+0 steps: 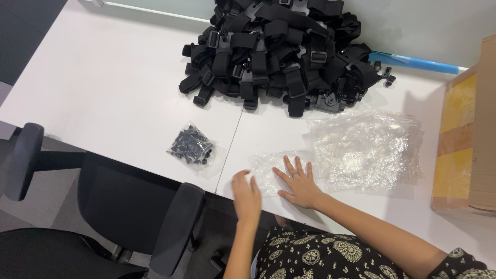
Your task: The person picks up a black plastic strap mount from a box, retrieves a small plastic bolt from a bag, inserts it through the mount by hand, and places the assembled part onto a pile on the desk.
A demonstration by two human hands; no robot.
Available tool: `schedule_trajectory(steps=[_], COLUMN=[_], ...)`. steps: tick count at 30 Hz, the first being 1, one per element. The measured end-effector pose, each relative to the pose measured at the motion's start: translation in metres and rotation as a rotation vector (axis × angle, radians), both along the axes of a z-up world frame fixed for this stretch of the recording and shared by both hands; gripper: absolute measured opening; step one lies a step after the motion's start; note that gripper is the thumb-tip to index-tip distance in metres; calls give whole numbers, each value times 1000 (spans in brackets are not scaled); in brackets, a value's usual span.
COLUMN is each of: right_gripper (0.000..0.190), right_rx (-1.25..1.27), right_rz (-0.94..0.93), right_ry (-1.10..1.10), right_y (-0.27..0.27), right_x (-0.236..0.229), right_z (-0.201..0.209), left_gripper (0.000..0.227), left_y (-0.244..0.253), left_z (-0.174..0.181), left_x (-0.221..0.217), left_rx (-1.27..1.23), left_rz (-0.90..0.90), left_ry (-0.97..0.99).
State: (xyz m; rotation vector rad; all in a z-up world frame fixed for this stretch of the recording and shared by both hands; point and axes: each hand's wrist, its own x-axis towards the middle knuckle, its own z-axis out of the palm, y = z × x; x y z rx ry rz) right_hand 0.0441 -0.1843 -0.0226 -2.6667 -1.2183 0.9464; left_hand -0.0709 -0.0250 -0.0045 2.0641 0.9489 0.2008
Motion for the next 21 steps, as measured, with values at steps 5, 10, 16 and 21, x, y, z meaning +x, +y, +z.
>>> schedule_trajectory(steps=[5,10,16,21], right_gripper=[70,65,71,75], right_rx=[323,434,215,162], right_rz=[-1,-41,44,23], right_ry=[-104,-95,-305,-262], right_y=[5,8,-7,-5], right_x=[-1,13,23,26], right_z=[-18,-42,-38,-33], left_gripper=[67,60,63,66], left_y=[-19,-17,-19,-14], left_z=[-24,-58,-58,-49], left_x=[35,43,34,33], left_rx=[185,265,454,559], left_rz=[-386,-450,-414,-339], left_ry=[-252,-185,-53,-8])
